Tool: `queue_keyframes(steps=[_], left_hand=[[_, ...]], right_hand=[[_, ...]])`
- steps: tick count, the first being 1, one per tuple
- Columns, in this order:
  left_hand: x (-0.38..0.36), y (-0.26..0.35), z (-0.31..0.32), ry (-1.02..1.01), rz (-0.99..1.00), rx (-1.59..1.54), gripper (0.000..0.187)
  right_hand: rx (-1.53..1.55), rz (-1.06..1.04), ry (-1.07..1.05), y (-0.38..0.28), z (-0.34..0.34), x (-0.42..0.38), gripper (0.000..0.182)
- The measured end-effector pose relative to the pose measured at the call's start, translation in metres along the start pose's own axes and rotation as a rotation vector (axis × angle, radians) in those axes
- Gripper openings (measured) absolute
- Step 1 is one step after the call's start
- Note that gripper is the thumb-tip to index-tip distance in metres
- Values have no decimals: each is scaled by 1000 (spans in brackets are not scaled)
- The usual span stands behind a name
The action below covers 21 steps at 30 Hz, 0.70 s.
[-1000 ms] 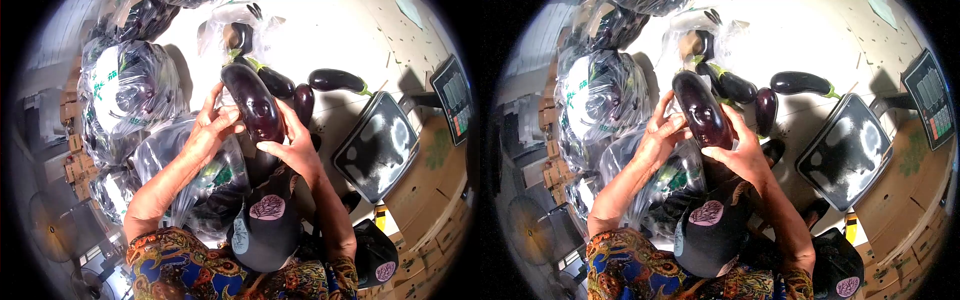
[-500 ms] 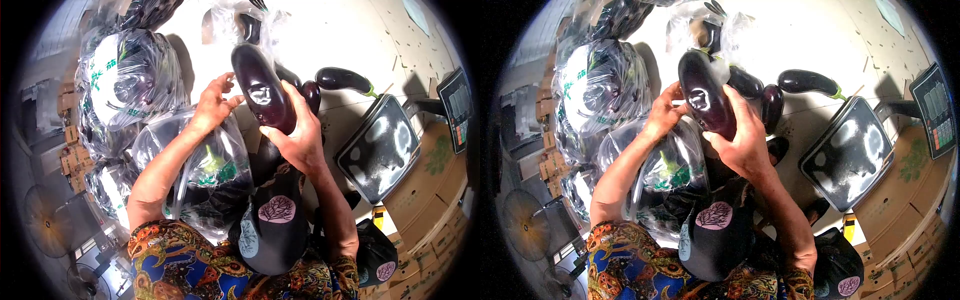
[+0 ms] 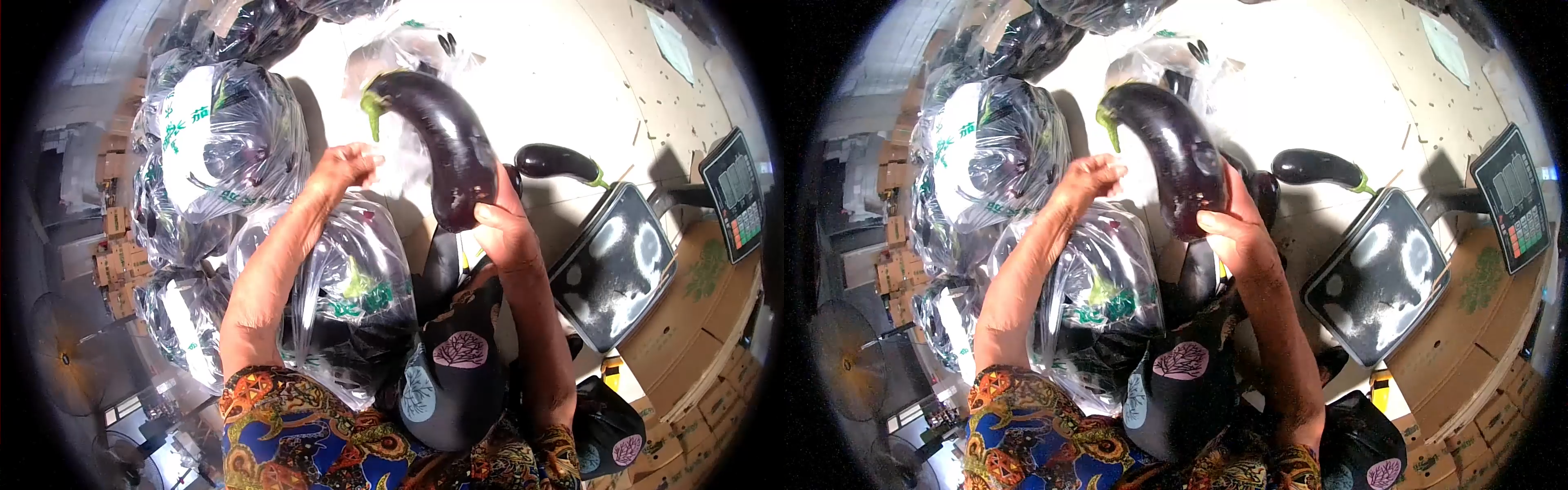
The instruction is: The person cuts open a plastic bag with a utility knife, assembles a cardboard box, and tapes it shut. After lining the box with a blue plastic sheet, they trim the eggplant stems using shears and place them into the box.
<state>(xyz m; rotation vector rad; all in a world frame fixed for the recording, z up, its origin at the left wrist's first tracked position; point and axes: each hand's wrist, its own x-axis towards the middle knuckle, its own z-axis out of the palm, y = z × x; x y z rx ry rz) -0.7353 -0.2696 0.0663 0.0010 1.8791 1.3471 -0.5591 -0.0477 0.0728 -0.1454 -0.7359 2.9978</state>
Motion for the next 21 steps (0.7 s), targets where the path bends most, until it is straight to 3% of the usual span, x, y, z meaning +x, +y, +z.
queue_keyframes(steps=[2,4,5,6,7,9,10,12,14,16,17,18,20,21], left_hand=[[-7,-2,-1,-140,-85,160,17],[-7,-9,-4,-21,175,884,31],[-8,-18,-8,191,565,1222,49],[-26,15,10,299,358,1111,57],[-37,38,18,297,400,778,63],[-61,78,36,35,473,257,76],[-73,96,54,-79,469,161,85],[-63,104,66,-314,547,452,90],[-73,118,106,-462,341,-96,77],[-75,128,119,-582,259,3,75],[-78,128,128,-664,310,41,73],[-97,139,145,-686,281,12,73],[-103,131,149,-542,232,-127,73],[-111,140,152,-501,207,-92,73]], right_hand=[[64,-12,27,-1,-1,0,69],[-65,22,160,-15,0,-6,69],[-83,43,129,-22,-1,-9,72],[-102,60,107,-25,-4,-15,75],[-129,70,95,-30,-9,-24,79],[-166,84,48,-56,-17,-49,84],[-168,93,10,-66,-15,-59,85],[-156,81,30,-77,-18,-76,89],[-276,-7,-65,-108,-4,-89,87],[-120,57,-175,-140,-6,-98,83],[-120,36,-240,-158,-1,-108,74],[-184,57,-198,-179,20,-124,65],[-244,60,-95,-185,13,-130,57],[-550,206,142,-202,22,-156,58]])
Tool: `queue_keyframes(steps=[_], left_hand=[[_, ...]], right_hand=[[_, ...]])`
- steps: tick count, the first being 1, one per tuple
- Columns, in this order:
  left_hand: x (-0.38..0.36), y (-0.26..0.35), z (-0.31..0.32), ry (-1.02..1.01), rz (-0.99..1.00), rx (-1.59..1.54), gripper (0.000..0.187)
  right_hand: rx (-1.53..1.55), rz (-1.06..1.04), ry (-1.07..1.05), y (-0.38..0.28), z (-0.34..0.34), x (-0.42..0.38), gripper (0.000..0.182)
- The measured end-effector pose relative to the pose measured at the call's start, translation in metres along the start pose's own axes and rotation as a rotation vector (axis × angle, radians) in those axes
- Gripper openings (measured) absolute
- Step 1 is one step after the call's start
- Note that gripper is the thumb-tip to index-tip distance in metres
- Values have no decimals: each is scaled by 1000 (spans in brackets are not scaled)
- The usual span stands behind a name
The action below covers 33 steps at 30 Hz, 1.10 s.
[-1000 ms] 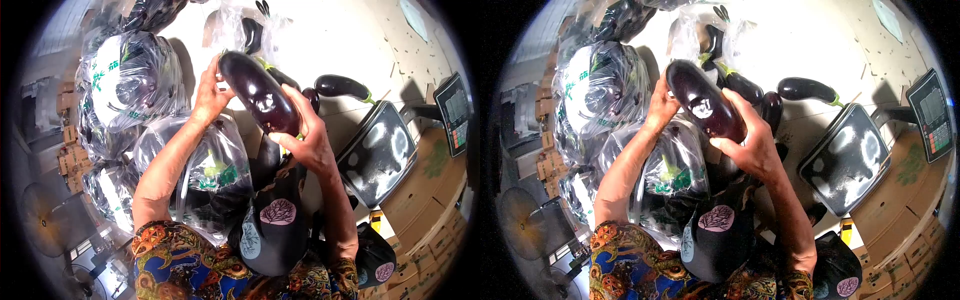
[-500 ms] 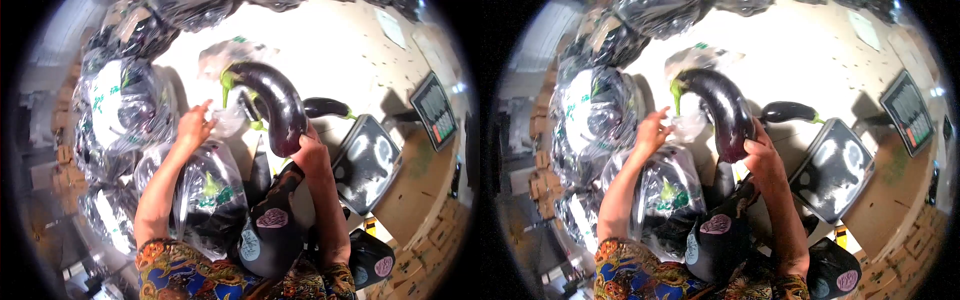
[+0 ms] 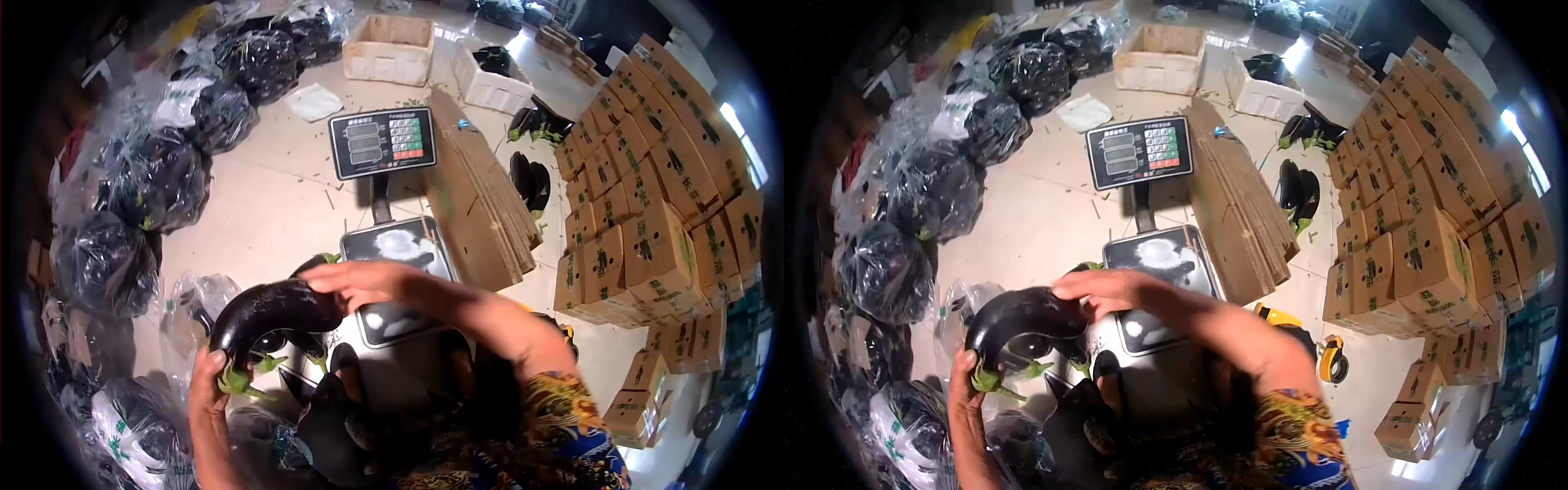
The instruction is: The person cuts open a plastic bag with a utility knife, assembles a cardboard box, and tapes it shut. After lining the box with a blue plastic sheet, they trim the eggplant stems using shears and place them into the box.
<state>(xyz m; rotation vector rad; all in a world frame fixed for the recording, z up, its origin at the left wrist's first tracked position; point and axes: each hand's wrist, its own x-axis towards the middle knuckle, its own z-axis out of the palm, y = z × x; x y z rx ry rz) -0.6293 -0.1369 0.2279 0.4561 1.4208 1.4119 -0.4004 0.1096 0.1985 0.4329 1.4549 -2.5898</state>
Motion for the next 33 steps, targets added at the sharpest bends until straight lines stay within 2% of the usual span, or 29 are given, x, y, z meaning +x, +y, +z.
queue_keyframes(steps=[1,2,3,4,5,6,8,9,11,13,14,16,17,19,20,21,22,24,26,28,30,32,33], left_hand=[[-3,4,5,-11,-5,36,68],[-2,9,8,-28,-8,79,63],[2,15,15,-51,-16,126,59],[3,20,26,-108,-10,248,52],[3,22,45,-32,9,305,50],[7,28,60,-68,-31,359,50],[23,43,86,-160,-107,490,57],[25,59,123,-162,-62,502,57],[68,85,176,-312,185,452,60],[122,127,261,-367,290,281,56],[149,144,313,-497,508,34,60],[212,185,386,-409,745,54,75],[232,189,414,-285,728,-134,79],[232,161,437,-302,663,81,81],[198,142,440,-278,697,217,85],[201,116,432,-359,683,200,90],[176,97,419,-416,592,203,83],[171,53,375,-396,467,347,62],[144,27,328,-399,254,381,51],[144,-9,263,-359,45,351,36],[145,-48,197,-164,-14,267,25],[146,-82,127,-13,-94,309,21],[145,-99,93,15,-74,265,15]], right_hand=[[-387,164,206,6,-16,-1,51],[-640,92,300,16,-30,-18,53],[-973,-140,339,34,-49,-34,51],[-995,-205,401,33,-34,-66,47],[-920,-222,400,28,-14,-94,40],[-852,-425,255,48,-17,-107,34],[-1042,-138,205,60,12,-134,31],[-974,-194,129,67,24,-148,32],[-1004,9,-43,59,38,-169,32],[-1176,207,-130,56,39,-166,32],[-1203,79,-28,54,36,-167,31],[-1313,-213,202,65,23,-174,30],[-1338,-114,189,67,16,-176,30],[-1368,94,153,70,6,-182,31],[-1365,113,118,76,3,-185,32],[-1365,78,108,77,2,-186,32],[-1364,41,96,75,2,-186,33],[-1366,-9,74,72,6,-187,33],[-1372,-39,76,69,9,-186,34],[-1373,30,41,67,8,-181,36],[-1374,68,44,70,8,-174,33],[-1380,77,75,73,10,-167,27],[-1387,95,75,75,9,-164,28]])
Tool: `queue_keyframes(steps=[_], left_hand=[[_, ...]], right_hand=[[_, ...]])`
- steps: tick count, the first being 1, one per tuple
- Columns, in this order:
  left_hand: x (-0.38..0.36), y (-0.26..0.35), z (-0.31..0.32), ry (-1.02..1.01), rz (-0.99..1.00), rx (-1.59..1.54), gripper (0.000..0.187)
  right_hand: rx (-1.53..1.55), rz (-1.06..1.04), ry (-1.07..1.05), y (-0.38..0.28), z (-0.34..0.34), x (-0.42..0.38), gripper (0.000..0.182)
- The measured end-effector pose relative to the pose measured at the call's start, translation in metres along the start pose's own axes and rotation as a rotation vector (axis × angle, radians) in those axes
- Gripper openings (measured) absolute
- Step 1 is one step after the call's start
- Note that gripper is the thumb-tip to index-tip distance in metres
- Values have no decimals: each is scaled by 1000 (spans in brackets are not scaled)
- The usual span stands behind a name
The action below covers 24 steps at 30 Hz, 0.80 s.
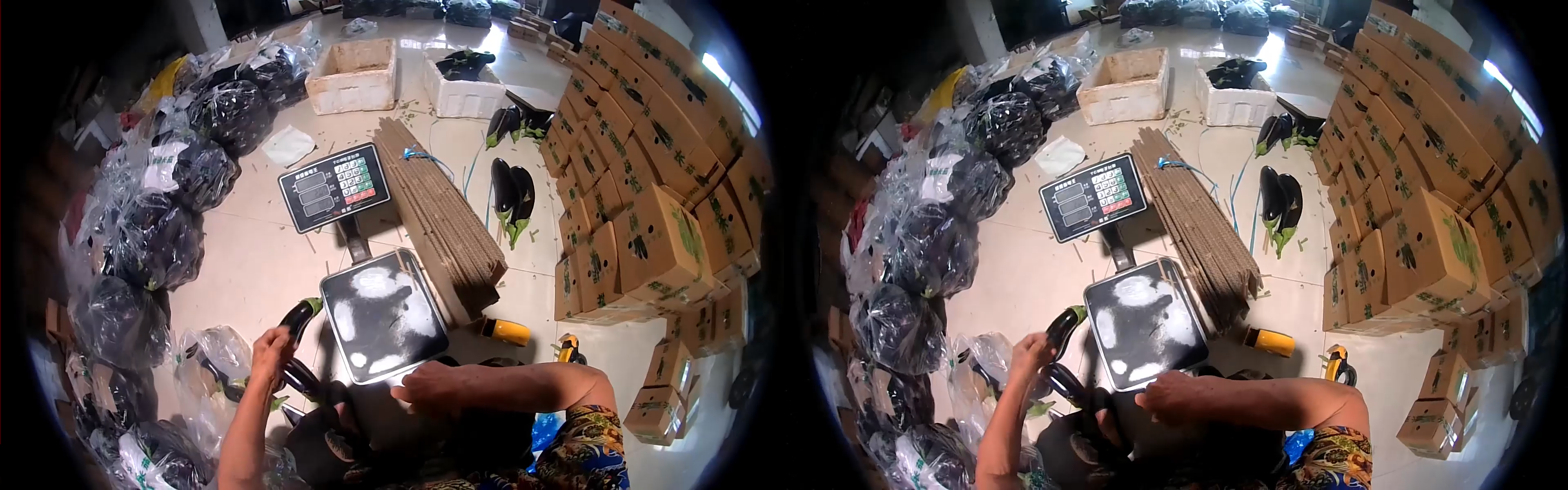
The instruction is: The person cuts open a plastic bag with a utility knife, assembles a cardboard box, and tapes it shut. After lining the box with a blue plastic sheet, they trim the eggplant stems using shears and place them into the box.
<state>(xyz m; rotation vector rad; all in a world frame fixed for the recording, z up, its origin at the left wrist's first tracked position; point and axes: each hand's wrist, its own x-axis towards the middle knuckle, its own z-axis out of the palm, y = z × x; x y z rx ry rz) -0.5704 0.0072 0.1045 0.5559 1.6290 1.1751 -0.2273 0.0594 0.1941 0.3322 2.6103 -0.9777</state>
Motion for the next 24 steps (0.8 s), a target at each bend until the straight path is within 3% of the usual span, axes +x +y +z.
queue_keyframes(steps=[3,4,6,8,9,10,11,12,13,14,15,16,18,20,22,24], left_hand=[[-6,-59,-64,194,-31,-14,6],[8,-103,-107,126,-10,46,8],[-13,-106,-120,257,-16,276,11],[1,-166,-171,376,194,680,24],[16,-203,-204,359,405,968,34],[4,-181,-197,316,137,822,34],[8,-207,-206,396,418,799,30],[3,-205,-213,377,248,988,33],[-12,-194,-200,579,266,1027,41],[-8,-203,-212,601,145,1023,49],[-3,-217,-218,739,212,1009,50],[-4,-217,-222,858,350,1068,50],[-2,-212,-220,1014,300,1086,60],[5,-211,-224,960,100,934,70],[11,-199,-228,562,-320,806,88],[5,-201,-209,296,-275,1207,104]], right_hand=[[-35,30,-77,-3,-3,11,31],[-56,38,-122,-6,-10,16,32],[-85,56,-196,-9,-11,27,34],[-94,79,-252,-8,-2,40,36],[-72,203,-379,-19,-12,47,41],[-29,151,-384,-18,-11,49,44],[17,77,-416,-12,-10,51,47],[28,97,-371,-41,-46,50,50],[-43,116,-361,-16,-12,55,52],[-45,43,-363,-39,-36,62,43],[57,144,-237,-33,-23,65,31],[30,141,-288,-30,-19,72,30],[-38,183,-352,-27,-19,85,27],[-54,172,-396,-29,-23,106,31],[-56,119,-347,-29,-25,123,35],[-59,78,-324,-20,-18,142,44]])
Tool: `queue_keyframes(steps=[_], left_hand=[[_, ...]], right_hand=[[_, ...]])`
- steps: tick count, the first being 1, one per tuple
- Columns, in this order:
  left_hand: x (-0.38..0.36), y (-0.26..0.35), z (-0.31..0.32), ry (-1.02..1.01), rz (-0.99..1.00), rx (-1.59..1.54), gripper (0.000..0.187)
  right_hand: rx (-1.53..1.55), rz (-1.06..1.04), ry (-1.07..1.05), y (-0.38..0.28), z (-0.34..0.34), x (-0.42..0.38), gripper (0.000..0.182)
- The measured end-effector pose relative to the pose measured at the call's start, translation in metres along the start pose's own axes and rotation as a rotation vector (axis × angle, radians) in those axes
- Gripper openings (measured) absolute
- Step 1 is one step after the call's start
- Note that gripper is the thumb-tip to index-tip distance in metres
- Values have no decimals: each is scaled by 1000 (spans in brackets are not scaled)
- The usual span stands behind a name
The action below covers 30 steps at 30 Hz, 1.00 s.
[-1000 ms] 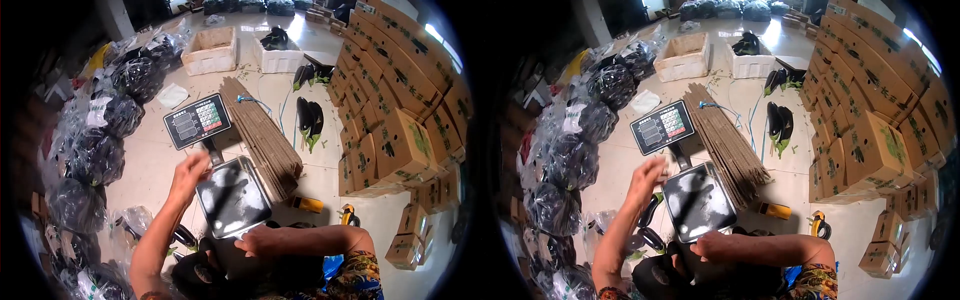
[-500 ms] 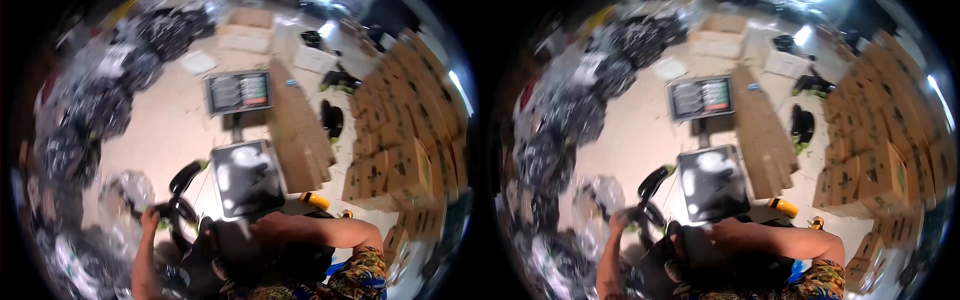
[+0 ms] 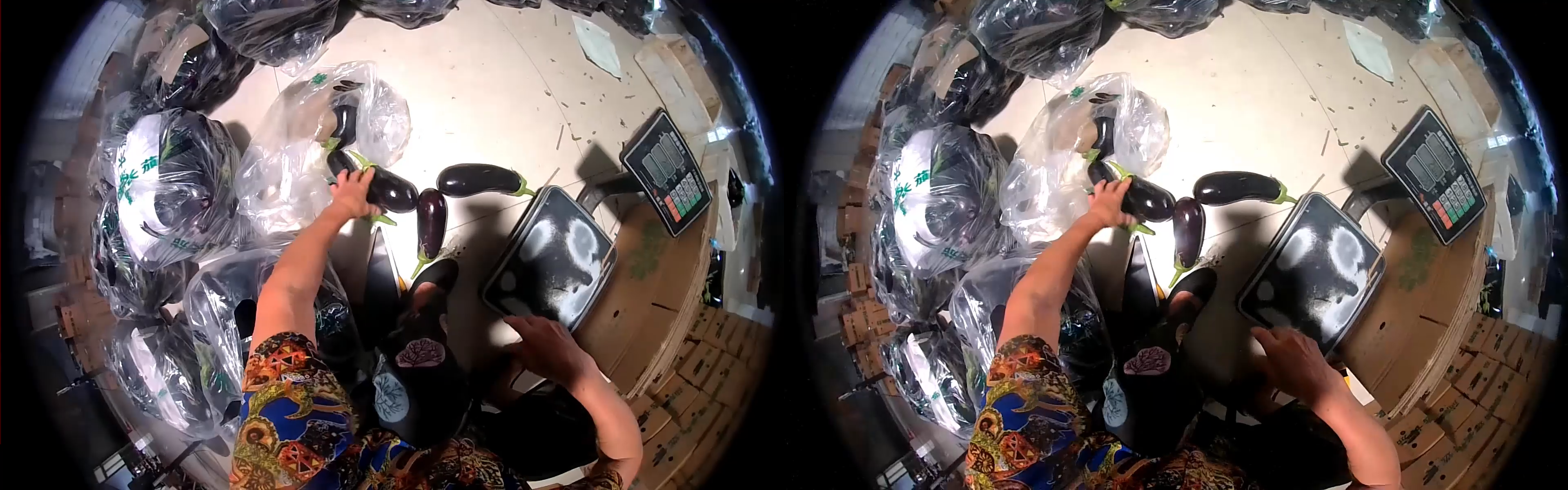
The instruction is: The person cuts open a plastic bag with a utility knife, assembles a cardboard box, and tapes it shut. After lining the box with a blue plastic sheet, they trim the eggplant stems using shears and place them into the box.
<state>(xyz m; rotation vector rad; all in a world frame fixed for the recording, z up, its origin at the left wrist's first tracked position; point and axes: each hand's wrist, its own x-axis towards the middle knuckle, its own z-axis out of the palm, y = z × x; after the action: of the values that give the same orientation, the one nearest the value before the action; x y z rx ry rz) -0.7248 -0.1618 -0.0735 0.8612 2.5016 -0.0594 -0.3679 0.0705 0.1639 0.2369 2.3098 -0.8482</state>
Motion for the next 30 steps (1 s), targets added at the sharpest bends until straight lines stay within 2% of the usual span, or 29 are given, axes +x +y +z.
queue_keyframes(steps=[1,2,4,5,6,8,10,11,12,13,14,18,20,22,23,26,27,28,30], left_hand=[[2,1,10,33,12,15,110],[4,1,18,113,15,34,107],[10,8,6,91,9,-53,102],[13,10,9,135,56,19,98],[18,11,3,34,32,-1,100],[15,17,-14,18,6,-11,86],[45,-8,-21,-109,82,-162,55],[65,-29,-10,71,42,-398,44],[71,-41,-17,285,23,-484,38],[78,-48,-22,499,-85,-416,36],[85,-54,-20,600,-160,-330,42],[103,-58,-9,356,-355,-136,61],[116,-60,-9,350,-430,-103,60],[109,-56,-21,306,-483,-126,57],[102,-56,-23,408,-454,-102,55],[102,-95,-27,287,-302,-368,59],[94,-97,-34,386,-249,-456,61],[83,-96,-52,325,-241,-428,58],[59,-83,-90,81,-349,-972,54]], right_hand=[[-4,-28,16,4,3,13,48],[-4,-65,28,10,6,26,47],[6,-132,51,16,12,44,46],[-8,-95,-19,13,9,53,44],[-38,-100,-21,16,14,62,44],[-99,-108,-13,25,29,85,44],[-147,-103,-22,23,31,102,43],[-167,-100,-31,23,33,108,43],[-127,-104,-23,25,35,112,42],[-90,-110,-13,27,38,115,42],[-58,-115,-2,30,39,119,42],[-40,-8,-88,31,54,129,41],[2,21,-134,31,66,136,41],[32,-54,-67,30,75,138,43],[52,-96,-33,29,80,140,44],[117,-235,67,44,101,157,43],[141,-195,62,41,102,158,42],[158,-160,66,38,98,165,41],[209,-133,91,37,93,172,40]])
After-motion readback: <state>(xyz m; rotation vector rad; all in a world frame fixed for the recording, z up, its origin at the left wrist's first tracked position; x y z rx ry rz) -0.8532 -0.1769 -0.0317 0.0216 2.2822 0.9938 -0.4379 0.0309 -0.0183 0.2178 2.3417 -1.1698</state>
